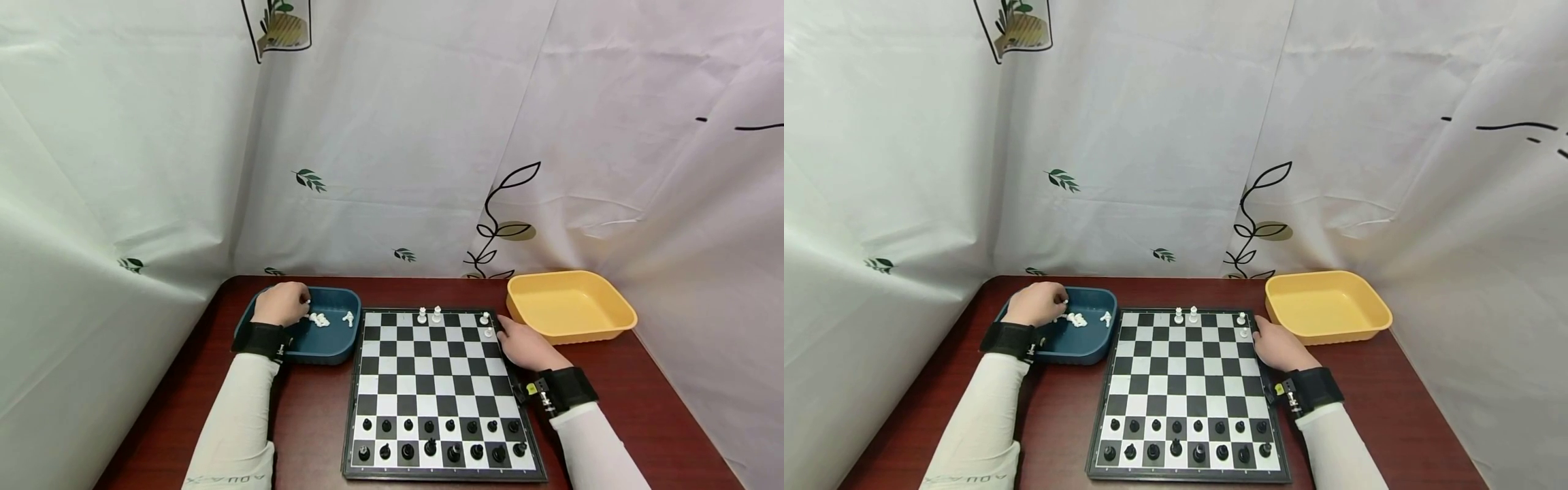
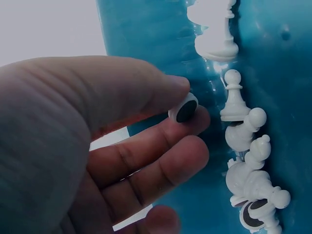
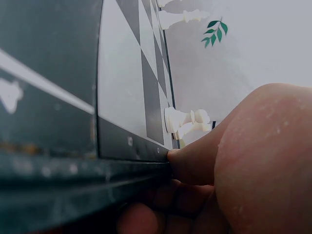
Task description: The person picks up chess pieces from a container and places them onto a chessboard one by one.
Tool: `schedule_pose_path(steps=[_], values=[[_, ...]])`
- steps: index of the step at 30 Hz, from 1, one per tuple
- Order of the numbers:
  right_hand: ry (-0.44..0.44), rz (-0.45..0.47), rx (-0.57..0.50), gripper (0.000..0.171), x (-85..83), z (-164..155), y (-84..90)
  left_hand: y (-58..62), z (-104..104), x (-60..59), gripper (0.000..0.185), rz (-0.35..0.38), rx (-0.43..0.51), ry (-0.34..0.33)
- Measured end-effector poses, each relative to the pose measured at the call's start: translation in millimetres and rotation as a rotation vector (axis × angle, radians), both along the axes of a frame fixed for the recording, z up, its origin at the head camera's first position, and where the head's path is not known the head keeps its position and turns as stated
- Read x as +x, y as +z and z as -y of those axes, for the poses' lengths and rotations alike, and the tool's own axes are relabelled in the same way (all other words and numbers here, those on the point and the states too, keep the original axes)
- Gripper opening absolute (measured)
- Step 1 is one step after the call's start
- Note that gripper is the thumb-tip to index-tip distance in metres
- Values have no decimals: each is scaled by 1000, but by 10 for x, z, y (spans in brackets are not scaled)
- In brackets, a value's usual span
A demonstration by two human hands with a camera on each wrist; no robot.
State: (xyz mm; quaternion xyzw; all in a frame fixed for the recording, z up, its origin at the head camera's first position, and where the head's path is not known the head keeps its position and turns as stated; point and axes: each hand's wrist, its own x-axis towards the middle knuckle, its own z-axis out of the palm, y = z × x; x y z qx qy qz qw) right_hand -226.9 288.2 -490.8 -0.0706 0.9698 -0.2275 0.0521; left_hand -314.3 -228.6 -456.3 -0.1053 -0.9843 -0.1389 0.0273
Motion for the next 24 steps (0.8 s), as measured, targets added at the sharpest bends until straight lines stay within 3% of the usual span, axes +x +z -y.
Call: schedule_pose_path(steps=[7,24], values=[[11,-47,3,53,-7,-28,-21,12,28,-11,17,-26,-6,-7],[13,-26,-18,52,-22,-22,-25,28,97,-5,20,-149,46,-20]])
